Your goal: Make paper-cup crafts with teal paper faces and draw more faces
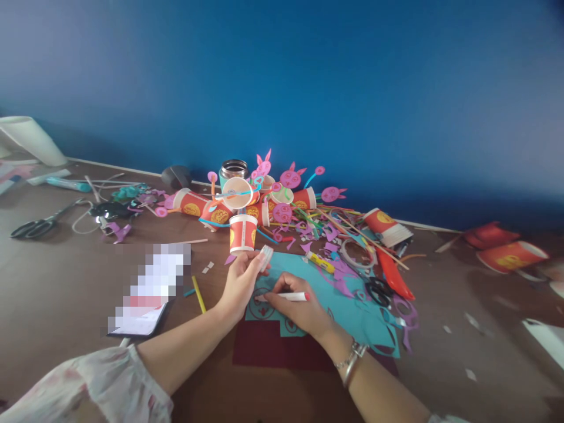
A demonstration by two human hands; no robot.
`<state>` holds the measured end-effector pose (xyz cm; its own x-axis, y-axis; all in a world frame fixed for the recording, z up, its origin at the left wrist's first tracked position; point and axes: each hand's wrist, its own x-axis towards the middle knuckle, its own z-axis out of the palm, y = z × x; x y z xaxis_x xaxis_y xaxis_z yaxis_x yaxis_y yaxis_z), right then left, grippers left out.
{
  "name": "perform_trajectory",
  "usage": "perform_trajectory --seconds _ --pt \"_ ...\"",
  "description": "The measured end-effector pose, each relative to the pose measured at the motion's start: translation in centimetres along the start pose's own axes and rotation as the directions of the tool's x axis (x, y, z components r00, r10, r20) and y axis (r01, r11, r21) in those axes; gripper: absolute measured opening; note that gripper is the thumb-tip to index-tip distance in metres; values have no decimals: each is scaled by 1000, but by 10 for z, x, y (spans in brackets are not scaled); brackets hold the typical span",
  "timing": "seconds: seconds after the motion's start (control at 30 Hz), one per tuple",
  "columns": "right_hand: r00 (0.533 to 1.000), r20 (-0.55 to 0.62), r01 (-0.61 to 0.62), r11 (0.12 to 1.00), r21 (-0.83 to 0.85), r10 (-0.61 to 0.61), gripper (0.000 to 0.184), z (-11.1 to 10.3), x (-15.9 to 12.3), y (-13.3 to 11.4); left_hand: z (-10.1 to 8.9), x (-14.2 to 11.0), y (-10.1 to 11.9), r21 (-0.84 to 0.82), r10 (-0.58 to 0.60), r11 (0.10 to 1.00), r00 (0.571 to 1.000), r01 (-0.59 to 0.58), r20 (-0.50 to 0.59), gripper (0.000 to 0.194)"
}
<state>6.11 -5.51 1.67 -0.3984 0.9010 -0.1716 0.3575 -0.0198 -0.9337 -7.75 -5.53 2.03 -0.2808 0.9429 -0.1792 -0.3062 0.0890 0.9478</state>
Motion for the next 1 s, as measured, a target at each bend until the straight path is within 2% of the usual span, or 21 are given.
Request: perform_trajectory --seconds 0.13,0.23,0.33,0.47,0.53,0.7,0.8,0.9,1.0 --pt "998 -50 41 996 82 -37 27 0 3 1 0 0 0 2 2 1000 1000 -2 -3 34" --pt "993 -115 62 965 255 -33 26 -4 6 5 1 0 1 1 -1 1000 1000 1 -4 36" --pt "983 -182 65 871 487 29 26 -13 9 8 1 0 1 -12 -10 1000 1000 10 -7 38" --pt "963 -232 78 677 732 139 28 -30 12 7 1 0 2 -32 -16 999 1000 16 3 35" --pt "945 -261 88 615 783 198 31 -41 12 5 0 1 1 -38 -13 999 1000 13 12 35" --pt "896 -263 24 551 834 358 26 -67 9 1 -3 2 -3 -5 0 1000 999 0 48 37" --pt "875 -261 -5 547 837 407 20 -74 1 5 -4 2 -5 23 26 999 997 -28 69 37" --pt "865 -298 -32 637 770 403 19 -75 -10 16 -5 1 -6 77 50 995 993 -59 110 38" --pt "878 -335 -21 726 687 342 17 -73 -19 27 -5 -1 -5 119 69 989 987 -86 144 39"
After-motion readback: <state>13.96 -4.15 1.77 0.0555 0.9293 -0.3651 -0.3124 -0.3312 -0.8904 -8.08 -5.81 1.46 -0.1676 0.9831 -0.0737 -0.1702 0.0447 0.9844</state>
